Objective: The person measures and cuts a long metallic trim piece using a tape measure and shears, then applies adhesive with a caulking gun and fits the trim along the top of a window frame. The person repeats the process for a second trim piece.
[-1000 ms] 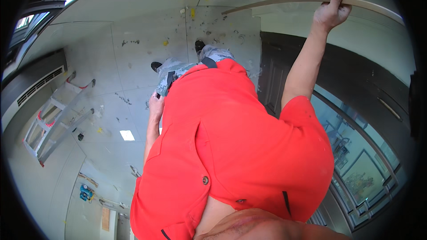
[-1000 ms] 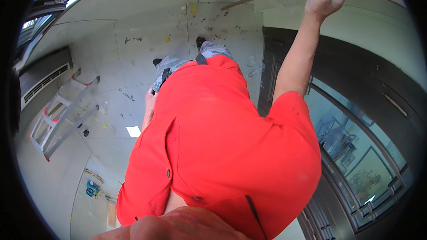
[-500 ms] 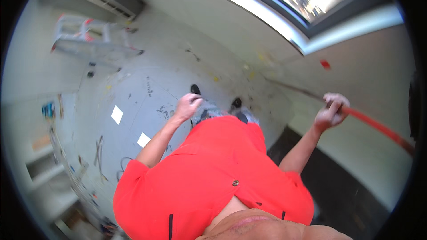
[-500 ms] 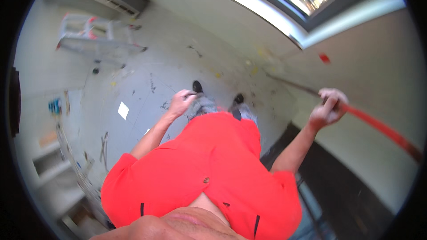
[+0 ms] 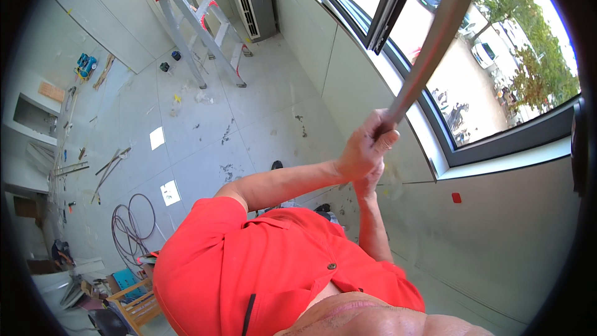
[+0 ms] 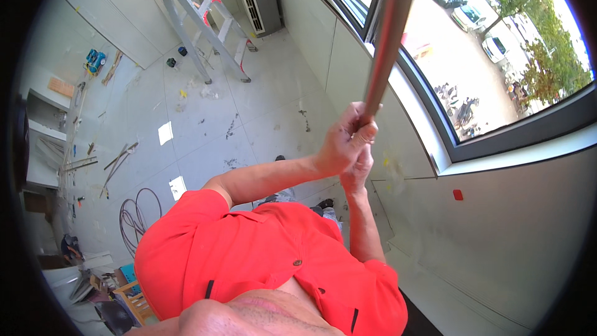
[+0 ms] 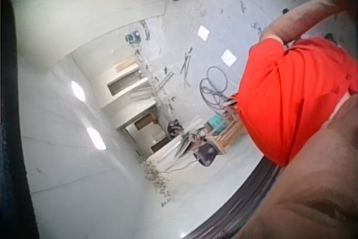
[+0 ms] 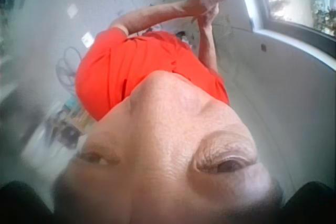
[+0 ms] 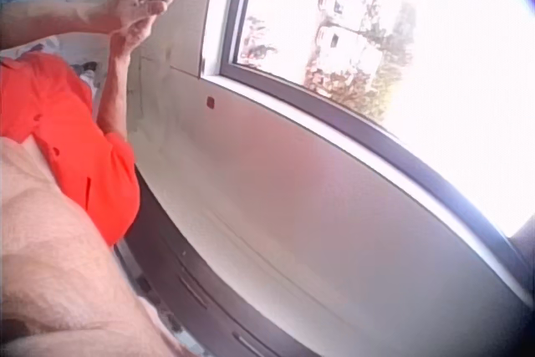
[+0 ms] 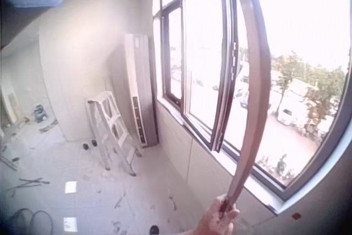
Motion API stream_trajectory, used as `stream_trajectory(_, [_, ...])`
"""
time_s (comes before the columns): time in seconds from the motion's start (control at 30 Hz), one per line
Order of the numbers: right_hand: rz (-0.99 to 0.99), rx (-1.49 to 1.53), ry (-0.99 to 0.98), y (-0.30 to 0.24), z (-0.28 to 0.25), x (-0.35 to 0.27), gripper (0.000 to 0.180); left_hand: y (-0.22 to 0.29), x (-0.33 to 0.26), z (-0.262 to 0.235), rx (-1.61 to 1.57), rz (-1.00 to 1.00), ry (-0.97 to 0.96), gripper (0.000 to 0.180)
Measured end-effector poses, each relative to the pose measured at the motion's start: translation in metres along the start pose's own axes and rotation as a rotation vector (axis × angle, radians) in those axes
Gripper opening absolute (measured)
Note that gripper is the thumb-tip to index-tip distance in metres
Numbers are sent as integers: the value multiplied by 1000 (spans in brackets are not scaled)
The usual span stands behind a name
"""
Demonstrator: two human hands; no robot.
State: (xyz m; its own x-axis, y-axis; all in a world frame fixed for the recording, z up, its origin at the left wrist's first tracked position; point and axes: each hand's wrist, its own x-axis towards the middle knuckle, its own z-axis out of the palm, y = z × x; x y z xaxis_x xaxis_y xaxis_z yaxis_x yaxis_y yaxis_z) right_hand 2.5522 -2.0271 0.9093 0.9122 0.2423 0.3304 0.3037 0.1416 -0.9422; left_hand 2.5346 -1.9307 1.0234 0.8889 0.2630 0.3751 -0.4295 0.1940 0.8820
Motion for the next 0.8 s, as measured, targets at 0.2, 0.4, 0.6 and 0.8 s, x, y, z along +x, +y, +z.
stream_trajectory(0.2, [-116,-368,-304,40,24,-14,18,63,50,-82,-150,190,66,42])
stream_trajectory(0.4, [65,-455,-398,99,16,-58,14,136,132,-228,-337,237,226,51])
stream_trajectory(0.6, [156,-507,-363,126,54,-43,15,129,183,-320,-304,177,324,38])
stream_trajectory(0.8, [120,-520,-306,121,128,7,19,86,216,-373,-118,110,376,39])
